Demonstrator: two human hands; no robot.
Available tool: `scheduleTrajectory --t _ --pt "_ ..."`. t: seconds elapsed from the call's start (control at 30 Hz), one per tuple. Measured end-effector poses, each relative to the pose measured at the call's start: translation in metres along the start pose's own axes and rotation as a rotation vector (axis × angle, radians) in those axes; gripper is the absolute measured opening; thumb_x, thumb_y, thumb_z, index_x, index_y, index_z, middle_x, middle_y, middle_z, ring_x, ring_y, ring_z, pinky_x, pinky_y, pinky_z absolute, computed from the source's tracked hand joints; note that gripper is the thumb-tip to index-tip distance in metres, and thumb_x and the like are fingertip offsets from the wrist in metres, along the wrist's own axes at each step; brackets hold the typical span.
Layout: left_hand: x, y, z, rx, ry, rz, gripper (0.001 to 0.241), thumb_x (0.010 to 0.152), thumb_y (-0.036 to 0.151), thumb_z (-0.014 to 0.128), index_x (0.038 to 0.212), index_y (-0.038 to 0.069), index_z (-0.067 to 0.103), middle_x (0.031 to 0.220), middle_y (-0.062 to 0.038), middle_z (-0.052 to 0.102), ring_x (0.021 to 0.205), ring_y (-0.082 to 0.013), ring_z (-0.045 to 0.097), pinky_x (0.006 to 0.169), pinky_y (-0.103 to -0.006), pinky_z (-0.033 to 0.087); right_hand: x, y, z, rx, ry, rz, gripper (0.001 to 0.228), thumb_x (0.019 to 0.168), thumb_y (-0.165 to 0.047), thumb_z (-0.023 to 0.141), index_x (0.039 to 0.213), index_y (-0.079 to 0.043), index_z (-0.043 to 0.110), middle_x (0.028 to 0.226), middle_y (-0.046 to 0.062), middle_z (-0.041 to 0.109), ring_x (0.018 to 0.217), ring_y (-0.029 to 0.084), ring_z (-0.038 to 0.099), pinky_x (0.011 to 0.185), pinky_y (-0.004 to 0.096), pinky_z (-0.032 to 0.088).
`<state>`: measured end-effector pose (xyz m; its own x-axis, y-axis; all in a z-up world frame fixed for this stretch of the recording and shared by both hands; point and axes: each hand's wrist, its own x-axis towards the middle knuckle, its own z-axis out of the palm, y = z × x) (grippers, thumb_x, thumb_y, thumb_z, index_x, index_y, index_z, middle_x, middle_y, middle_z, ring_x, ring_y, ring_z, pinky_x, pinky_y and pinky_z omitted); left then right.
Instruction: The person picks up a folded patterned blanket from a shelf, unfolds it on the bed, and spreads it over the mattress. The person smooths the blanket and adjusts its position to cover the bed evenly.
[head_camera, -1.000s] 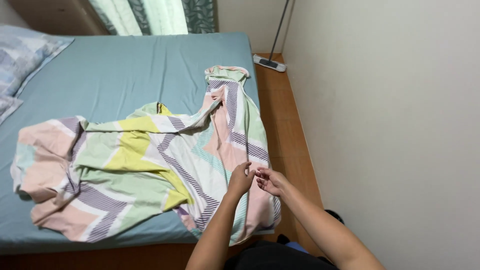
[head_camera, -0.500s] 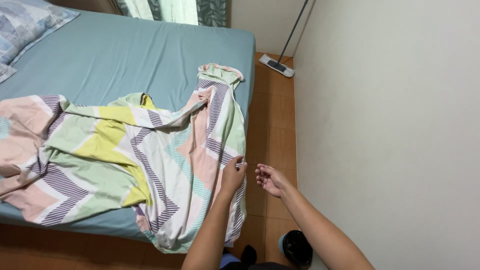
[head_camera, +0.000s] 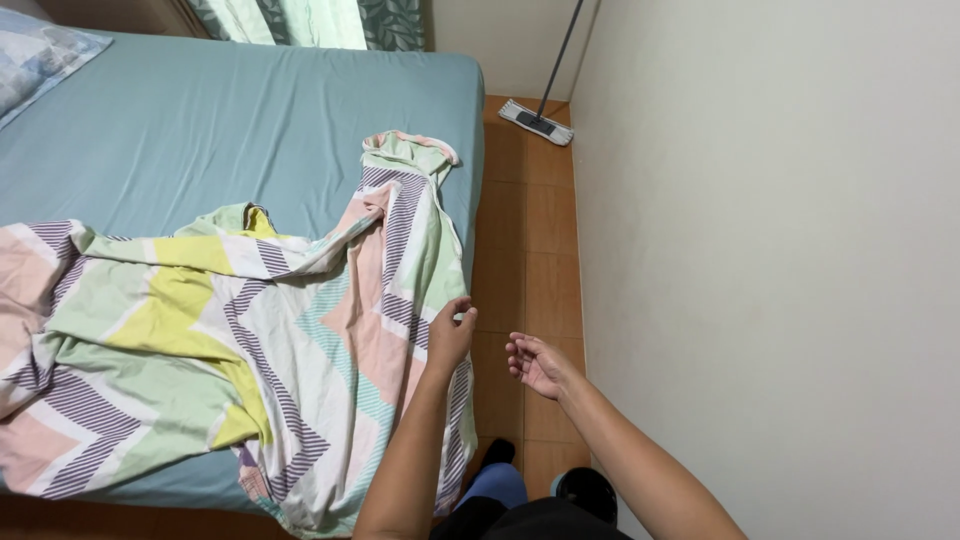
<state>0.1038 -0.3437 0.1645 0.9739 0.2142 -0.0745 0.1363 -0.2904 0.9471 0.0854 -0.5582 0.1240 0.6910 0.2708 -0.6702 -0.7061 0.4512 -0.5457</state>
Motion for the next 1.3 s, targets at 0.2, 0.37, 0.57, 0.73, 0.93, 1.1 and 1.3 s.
scheduleTrajectory --t 0.2,0.37,0.57,0.73,0.93,1.1,1.3 --pt "0.057 -0.008 0.005 -0.085 0.021 -0.048 0.04 0.093 0.024 0.067 0.128 0.005 0.067 0.106 -0.009 0.076 0.076 -0.0165 0.072 0.073 -0.0319 0.058 0.057 -0.052 0.012 -0.039 -0.043 0.018 0.023 0.099 -0.015 0.059 0.122 -0.011 0.063 0.097 0.005 0.07 0.082 0.017 0.066 0.072 0.034 0.057" --pt "0.149 -0.044 0.021 -0.145 0.056 -0.064 0.041 0.093 0.024 0.068 0.129 0.005 0.066 0.107 -0.007 0.075 0.076 -0.0158 0.073 0.072 -0.0305 0.057 0.121 -0.121 0.034 -0.115 -0.066 0.03 0.022 0.1 -0.014 0.06 0.121 -0.011 0.064 0.097 0.005 0.07 0.082 0.017 0.066 0.073 0.033 0.057" --pt "0.263 -0.027 0.04 -0.157 0.169 -0.102 0.04 0.091 0.025 0.069 0.126 0.006 0.069 0.106 -0.008 0.077 0.073 -0.0154 0.074 0.071 -0.0304 0.057 0.204 -0.221 0.054 -0.198 -0.121 0.049 0.021 0.101 -0.015 0.059 0.12 -0.012 0.065 0.097 0.005 0.071 0.082 0.018 0.066 0.074 0.034 0.057" --pt "0.33 0.0 0.057 -0.149 0.18 -0.105 0.04 0.091 0.025 0.07 0.126 0.005 0.07 0.106 -0.009 0.078 0.072 -0.015 0.073 0.071 -0.03 0.057 0.259 -0.281 0.06 -0.168 -0.129 0.061 0.021 0.101 -0.015 0.058 0.12 -0.013 0.065 0.096 0.005 0.071 0.082 0.018 0.066 0.074 0.034 0.057" --pt "0.384 -0.006 0.072 -0.155 0.225 -0.182 0.04 0.091 0.027 0.069 0.125 0.005 0.07 0.106 -0.009 0.077 0.071 -0.0145 0.072 0.07 -0.0304 0.057 0.337 -0.322 0.055 -0.202 -0.136 0.133 0.021 0.101 -0.014 0.059 0.12 -0.012 0.066 0.097 0.004 0.071 0.082 0.017 0.066 0.074 0.034 0.057" --pt "0.425 -0.01 0.085 -0.127 0.315 -0.222 0.04 0.091 0.027 0.069 0.125 0.005 0.07 0.105 -0.008 0.077 0.071 -0.0143 0.072 0.07 -0.0304 0.056 0.406 -0.362 0.062 -0.262 -0.182 0.203 0.021 0.1 -0.014 0.06 0.12 -0.012 0.067 0.097 0.004 0.071 0.082 0.017 0.066 0.073 0.034 0.057" --pt "0.482 0.0 0.107 -0.123 0.453 -0.228 0.04 0.092 0.026 0.069 0.125 0.004 0.069 0.101 -0.008 0.077 0.072 -0.0144 0.072 0.069 -0.0301 0.056 0.488 -0.428 0.082 -0.345 -0.259 0.283 0.021 0.1 -0.014 0.059 0.12 -0.011 0.066 0.097 0.005 0.071 0.081 0.018 0.065 0.072 0.034 0.057"
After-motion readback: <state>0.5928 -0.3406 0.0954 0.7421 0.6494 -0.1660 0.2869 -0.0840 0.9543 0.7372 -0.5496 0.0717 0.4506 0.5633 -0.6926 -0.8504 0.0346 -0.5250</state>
